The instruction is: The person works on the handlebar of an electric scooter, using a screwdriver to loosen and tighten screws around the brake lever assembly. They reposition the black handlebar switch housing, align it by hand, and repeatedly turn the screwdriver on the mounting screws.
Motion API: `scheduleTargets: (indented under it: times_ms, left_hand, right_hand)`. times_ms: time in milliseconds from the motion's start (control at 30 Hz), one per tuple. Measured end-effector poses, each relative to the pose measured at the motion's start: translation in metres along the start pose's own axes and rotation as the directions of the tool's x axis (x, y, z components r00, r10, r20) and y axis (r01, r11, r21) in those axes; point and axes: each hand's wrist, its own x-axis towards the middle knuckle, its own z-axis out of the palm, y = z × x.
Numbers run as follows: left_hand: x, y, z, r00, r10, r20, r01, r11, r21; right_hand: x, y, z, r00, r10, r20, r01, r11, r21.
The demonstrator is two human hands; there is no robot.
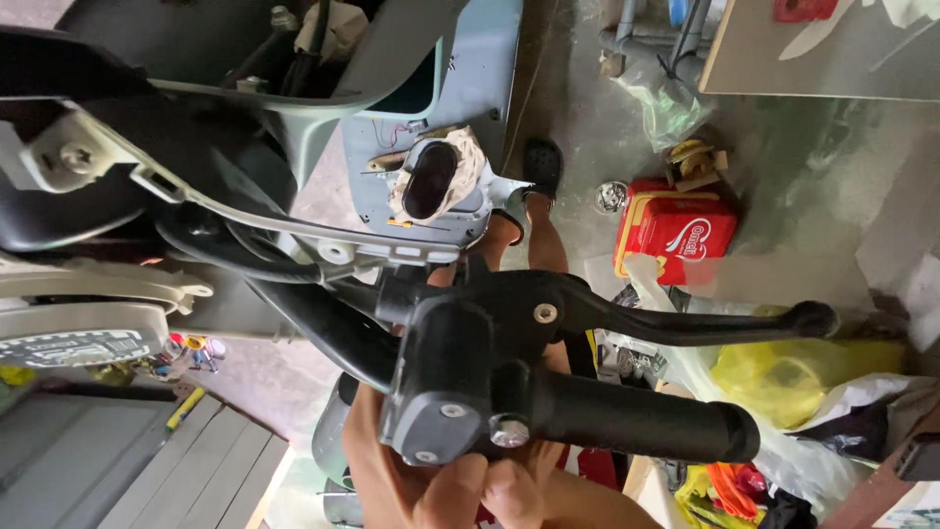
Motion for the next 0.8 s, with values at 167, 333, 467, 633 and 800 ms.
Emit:
scheduleTargets:
  times_ms: [167, 333, 467, 633, 800]
  left_hand:
    - [0.000, -0.005, 0.001, 0.999, 0.003, -0.051, -0.003, 1.000, -0.007]
    - [0.000, -0.024, -0.003, 0.994, 0.103, -0.038, -0.101, 0.994, 0.046]
    - [-0.006, -0.034, 0.007, 1.000, 0.000, 0.024, 0.008, 0.941, -0.338]
    - [-0.026, -0.099, 0.006, 0.963, 0.202, -0.180, -0.268, 0.806, -0.527]
    - [-0.051, -0.231, -0.021, 0.960, -0.088, -0.265, -0.015, 0.932, -0.361]
  right_hand:
    - [0.127, -0.007, 0.007, 0.996, -0.060, 0.073, 0.063, 0.997, -0.036]
    - [0.167, -0.022, 0.026, 0.995, -0.091, 0.034, 0.097, 0.961, -0.260]
    - [0.176, -0.024, 0.019, 0.988, -0.150, -0.028, 0.146, 0.981, -0.126]
    - [0.201, -0.032, 0.026, 0.986, -0.148, -0.075, 0.151, 0.988, 0.040]
    - [0.217, -0.045, 0.060, 0.956, -0.290, 0.043, 0.293, 0.953, -0.079]
